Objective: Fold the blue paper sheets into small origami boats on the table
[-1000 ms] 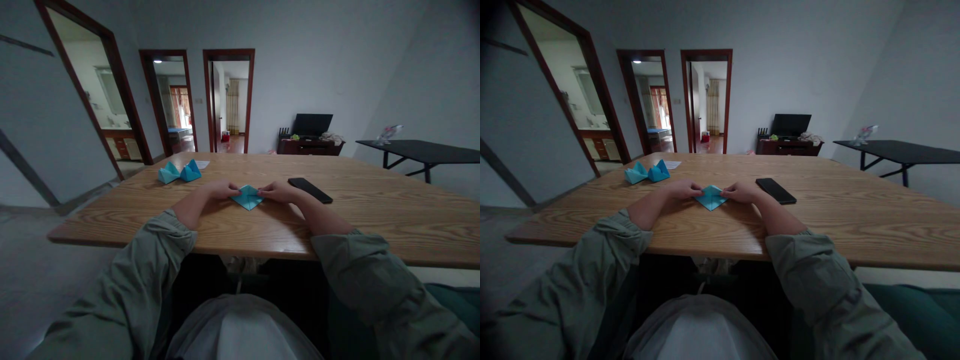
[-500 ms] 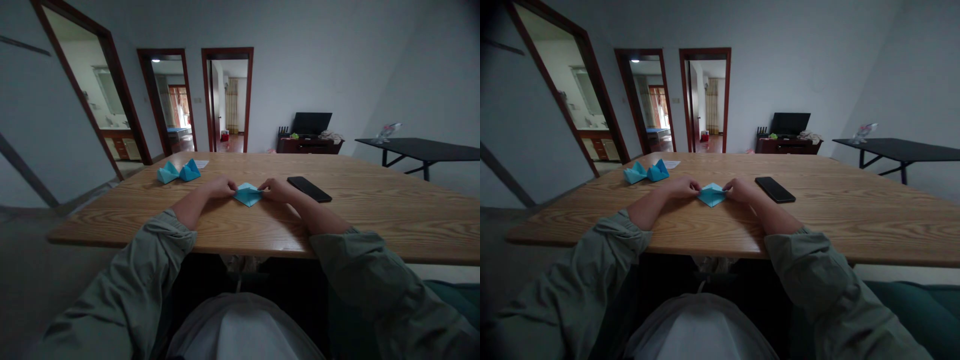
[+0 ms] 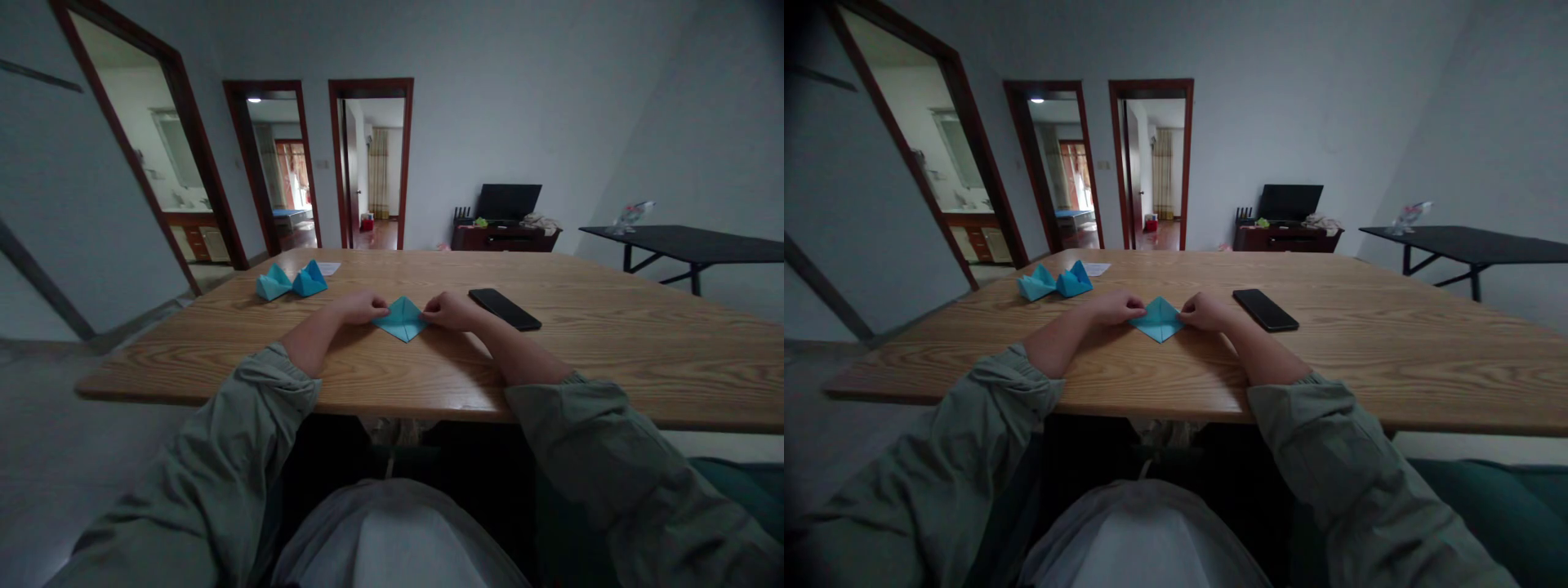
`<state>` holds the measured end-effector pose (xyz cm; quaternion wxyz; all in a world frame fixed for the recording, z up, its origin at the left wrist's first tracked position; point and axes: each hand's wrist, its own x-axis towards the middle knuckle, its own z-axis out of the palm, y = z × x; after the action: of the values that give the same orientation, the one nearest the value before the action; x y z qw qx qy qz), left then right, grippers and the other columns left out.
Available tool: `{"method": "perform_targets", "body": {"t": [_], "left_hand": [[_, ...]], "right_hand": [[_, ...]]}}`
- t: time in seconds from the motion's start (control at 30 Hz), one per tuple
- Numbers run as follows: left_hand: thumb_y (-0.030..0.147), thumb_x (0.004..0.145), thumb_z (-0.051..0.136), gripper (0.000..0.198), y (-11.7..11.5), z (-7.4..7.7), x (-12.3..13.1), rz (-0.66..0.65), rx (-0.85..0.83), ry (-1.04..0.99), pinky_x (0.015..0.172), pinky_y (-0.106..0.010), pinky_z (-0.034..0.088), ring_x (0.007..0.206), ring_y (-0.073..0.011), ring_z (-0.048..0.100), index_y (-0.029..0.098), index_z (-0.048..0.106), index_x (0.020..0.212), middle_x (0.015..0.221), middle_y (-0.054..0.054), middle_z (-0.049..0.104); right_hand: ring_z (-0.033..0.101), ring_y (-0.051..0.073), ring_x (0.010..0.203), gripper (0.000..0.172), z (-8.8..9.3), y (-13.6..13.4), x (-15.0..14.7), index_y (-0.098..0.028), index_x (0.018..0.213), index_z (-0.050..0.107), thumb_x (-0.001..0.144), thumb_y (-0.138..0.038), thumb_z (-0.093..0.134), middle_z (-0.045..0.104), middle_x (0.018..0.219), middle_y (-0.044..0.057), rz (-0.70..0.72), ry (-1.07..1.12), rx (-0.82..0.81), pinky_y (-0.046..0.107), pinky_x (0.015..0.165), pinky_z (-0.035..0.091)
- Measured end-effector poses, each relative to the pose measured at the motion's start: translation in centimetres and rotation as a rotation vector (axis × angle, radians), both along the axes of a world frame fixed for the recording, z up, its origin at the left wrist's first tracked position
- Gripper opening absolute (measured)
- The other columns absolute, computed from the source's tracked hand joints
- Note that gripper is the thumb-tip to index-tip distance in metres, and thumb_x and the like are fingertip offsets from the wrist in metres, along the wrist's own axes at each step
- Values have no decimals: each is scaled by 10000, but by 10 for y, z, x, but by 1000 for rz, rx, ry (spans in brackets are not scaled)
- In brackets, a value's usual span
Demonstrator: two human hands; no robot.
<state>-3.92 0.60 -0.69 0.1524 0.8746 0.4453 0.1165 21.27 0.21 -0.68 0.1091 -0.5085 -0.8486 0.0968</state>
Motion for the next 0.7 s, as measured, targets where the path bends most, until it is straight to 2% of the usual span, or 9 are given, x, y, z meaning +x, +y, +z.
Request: {"method": "perform_targets", "body": {"t": [0.07,0.13,0.2,0.27,0.37,0.43,0.6,0.7], "left_hand": [[396,835,492,391,0,-1,1,46,9,-32,638,-207,384,728,-131,558,176,647,1119,878,-25,664],[370,832,506,502,0,-4,2,99,23,-59,650,-207,402,759,-136,575,200,522,1303,950,-37,658],[349,834,502,570,0,-6,3,117,43,-60,660,-213,413,773,-141,583,223,431,1386,966,-39,653],[329,842,484,545,1,-8,5,108,58,-34,685,-218,420,786,-147,586,244,446,1380,952,-32,660],[325,839,484,425,2,-9,7,104,82,25,737,-223,423,841,-161,586,246,599,1241,970,-33,675],[364,832,501,397,2,-9,10,108,83,46,749,-228,425,858,-171,588,227,646,1175,985,-43,678],[532,808,519,593,2,-8,20,212,88,40,790,-260,437,919,-209,602,174,561,1279,1068,-87,663],[493,820,523,619,-2,-7,27,221,157,37,866,-302,422,1028,-249,576,174,493,1350,1189,-115,624]], "right_hand": [[578,132,644,293,-3,1,0,-161,937,706,852,-392,546,699,792,42,-24,67,8,219,543,372],[597,137,691,319,-7,4,-1,-168,1090,653,850,-358,563,701,888,57,-54,122,20,213,570,394],[606,144,718,377,-13,8,-3,-182,1190,594,855,-349,558,695,939,67,-76,137,23,215,591,410],[611,147,735,368,-18,12,-4,-202,1199,586,866,-353,537,691,949,64,-62,118,29,220,614,418],[610,155,746,315,-22,14,-5,-218,1128,629,873,-363,517,689,930,57,-50,60,77,231,631,416],[609,163,758,297,-21,13,-6,-218,1090,654,868,-359,515,689,937,60,-54,23,106,236,634,411],[608,173,793,300,-18,11,-10,-229,1083,668,867,-366,513,693,961,56,-34,-21,139,242,681,415],[606,175,786,307,-21,13,-12,-232,1092,658,870,-383,509,689,942,56,-15,-12,163,245,689,416]]}}
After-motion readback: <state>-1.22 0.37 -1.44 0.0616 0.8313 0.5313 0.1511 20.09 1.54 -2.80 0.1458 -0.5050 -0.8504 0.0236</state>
